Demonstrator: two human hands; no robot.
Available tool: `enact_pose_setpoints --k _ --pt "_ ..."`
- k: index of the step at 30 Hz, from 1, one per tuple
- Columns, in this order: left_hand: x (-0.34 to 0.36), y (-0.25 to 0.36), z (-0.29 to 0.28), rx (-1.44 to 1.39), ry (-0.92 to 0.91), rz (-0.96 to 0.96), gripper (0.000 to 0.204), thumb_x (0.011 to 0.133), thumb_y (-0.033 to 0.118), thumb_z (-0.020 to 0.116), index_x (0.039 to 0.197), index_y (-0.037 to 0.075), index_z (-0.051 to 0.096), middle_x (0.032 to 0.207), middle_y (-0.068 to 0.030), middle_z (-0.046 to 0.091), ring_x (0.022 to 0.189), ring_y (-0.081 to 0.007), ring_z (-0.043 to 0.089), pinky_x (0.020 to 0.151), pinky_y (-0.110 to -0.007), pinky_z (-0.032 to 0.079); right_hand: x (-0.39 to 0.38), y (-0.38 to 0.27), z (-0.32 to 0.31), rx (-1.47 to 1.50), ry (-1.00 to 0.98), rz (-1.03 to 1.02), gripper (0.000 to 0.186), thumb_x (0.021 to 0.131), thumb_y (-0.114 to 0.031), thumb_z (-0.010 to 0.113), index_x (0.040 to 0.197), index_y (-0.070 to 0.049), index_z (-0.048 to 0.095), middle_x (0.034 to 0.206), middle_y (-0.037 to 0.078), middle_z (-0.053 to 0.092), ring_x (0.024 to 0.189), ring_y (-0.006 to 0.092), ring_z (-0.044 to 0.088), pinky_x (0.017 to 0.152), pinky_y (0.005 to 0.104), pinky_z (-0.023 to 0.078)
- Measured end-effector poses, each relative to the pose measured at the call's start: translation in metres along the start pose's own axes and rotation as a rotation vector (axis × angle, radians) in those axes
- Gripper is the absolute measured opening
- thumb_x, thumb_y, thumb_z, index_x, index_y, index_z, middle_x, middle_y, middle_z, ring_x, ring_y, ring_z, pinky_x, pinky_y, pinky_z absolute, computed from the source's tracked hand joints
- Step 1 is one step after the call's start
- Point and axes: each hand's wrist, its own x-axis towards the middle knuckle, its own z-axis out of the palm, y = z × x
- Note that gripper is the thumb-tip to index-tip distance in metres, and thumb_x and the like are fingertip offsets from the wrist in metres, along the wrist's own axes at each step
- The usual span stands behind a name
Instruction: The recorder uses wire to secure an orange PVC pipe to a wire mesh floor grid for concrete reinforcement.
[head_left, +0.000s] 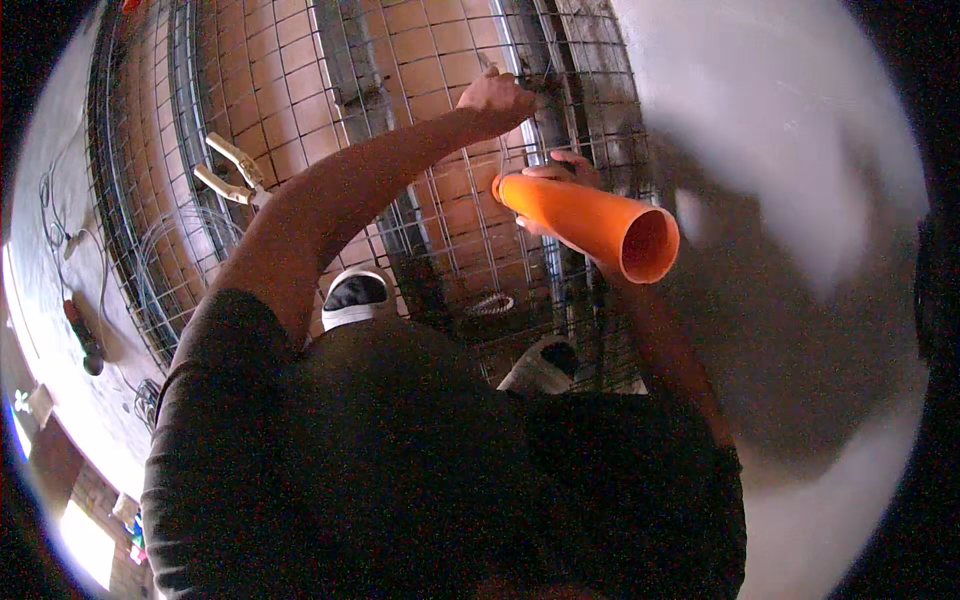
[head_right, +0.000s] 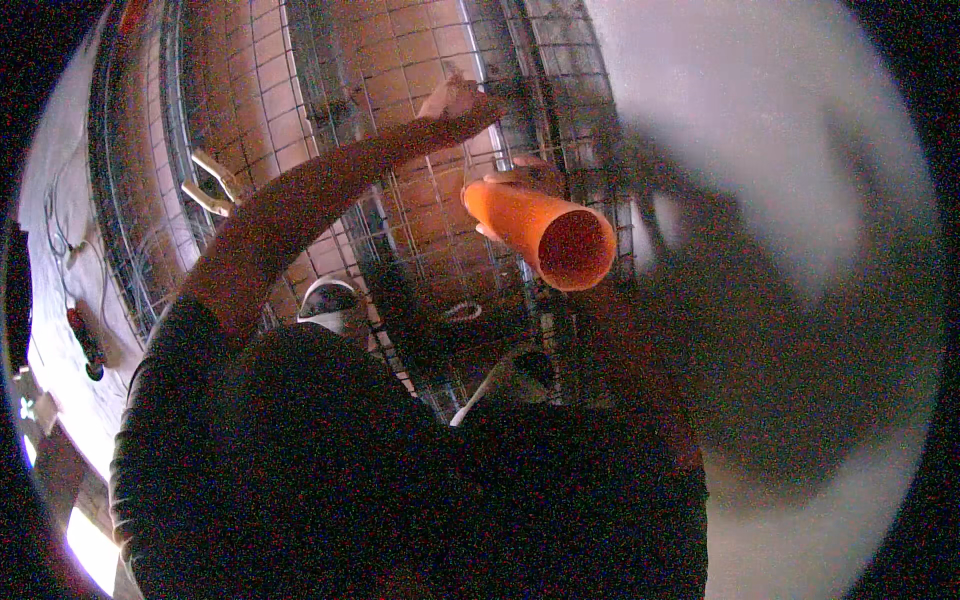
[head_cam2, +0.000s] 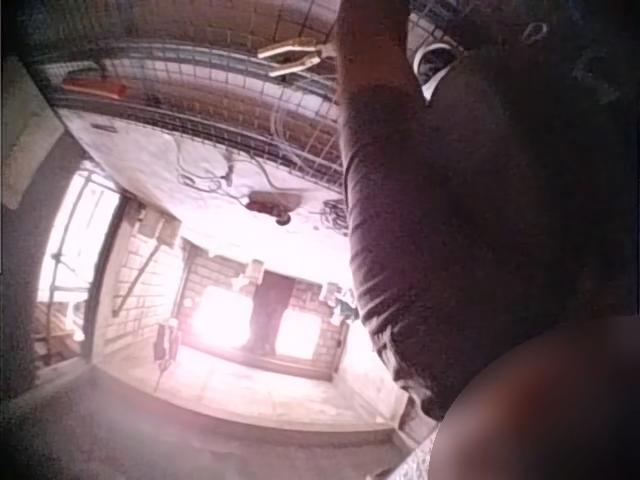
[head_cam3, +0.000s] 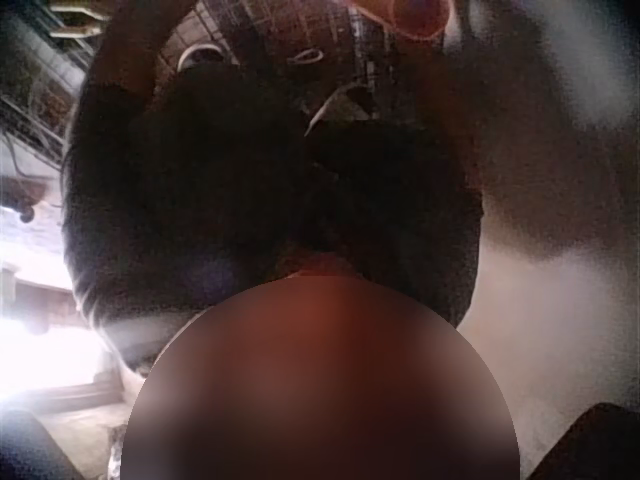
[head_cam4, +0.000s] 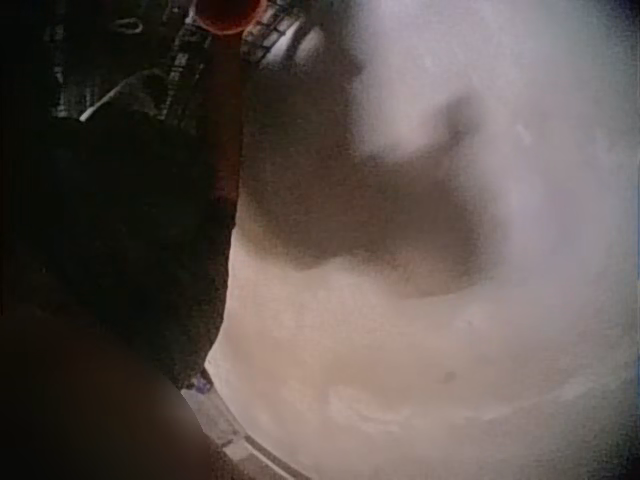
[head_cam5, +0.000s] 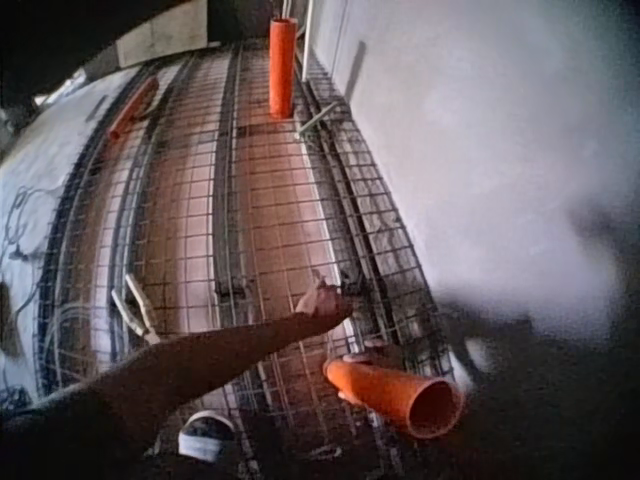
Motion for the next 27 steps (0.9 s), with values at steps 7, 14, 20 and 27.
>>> enact_pose_setpoints --k 7,14,20,27 --pt "0.001 -0.005 0.031 0.133 0.195 0.013 0.019 0.087 0.032 0.051 0.085 0.016 0.061 0.081 -0.0029 0.065 0.086 -0.0216 0.059 0.081 -0.04 0.041 -0.006 0.002 -0.028 -0.238 -0.132 0.205 0.041 0.078 -0.034 0.069 0.109 -0.009 0.057 0.106 0.003 0.061 0.103 0.0159 0.055 0.099 0.0388 0.033" --pt "-0.002 -0.011 0.035 0.078 0.277 0.031 0.023 0.088 0.034 0.05 0.084 0.012 0.059 0.081 -0.0037 0.064 0.087 -0.0237 0.059 0.083 -0.041 0.041 -0.038 0.037 -0.05 -0.043 0.025 0.384 0.04 0.082 -0.033 0.066 0.11 -0.007 0.057 0.106 0.004 0.061 0.103 0.016 0.056 0.097 0.0372 0.036" --pt "-0.001 -0.009 0.034 0.005 0.382 0.109 0.024 0.09 0.033 0.049 0.085 0.011 0.057 0.077 -0.0079 0.062 0.084 -0.0268 0.059 0.079 -0.042 0.043 -0.045 0.064 -0.067 0.127 0.144 0.523 0.039 0.085 -0.033 0.063 0.111 -0.006 0.057 0.106 0.006 0.062 0.103 0.016 0.056 0.095 0.0359 0.038" --pt "-0.005 -0.021 0.031 -0.163 0.417 0.072 0.022 0.089 0.029 0.051 0.088 0.008 0.058 0.075 -0.0104 0.061 0.081 -0.0293 0.059 0.077 -0.045 0.043 0.015 0.048 -0.124 0.128 -0.098 0.606 0.035 0.092 -0.027 0.055 0.116 -0.002 0.055 0.105 0.01 0.062 0.1 0.0171 0.057 0.088 0.0318 0.044"
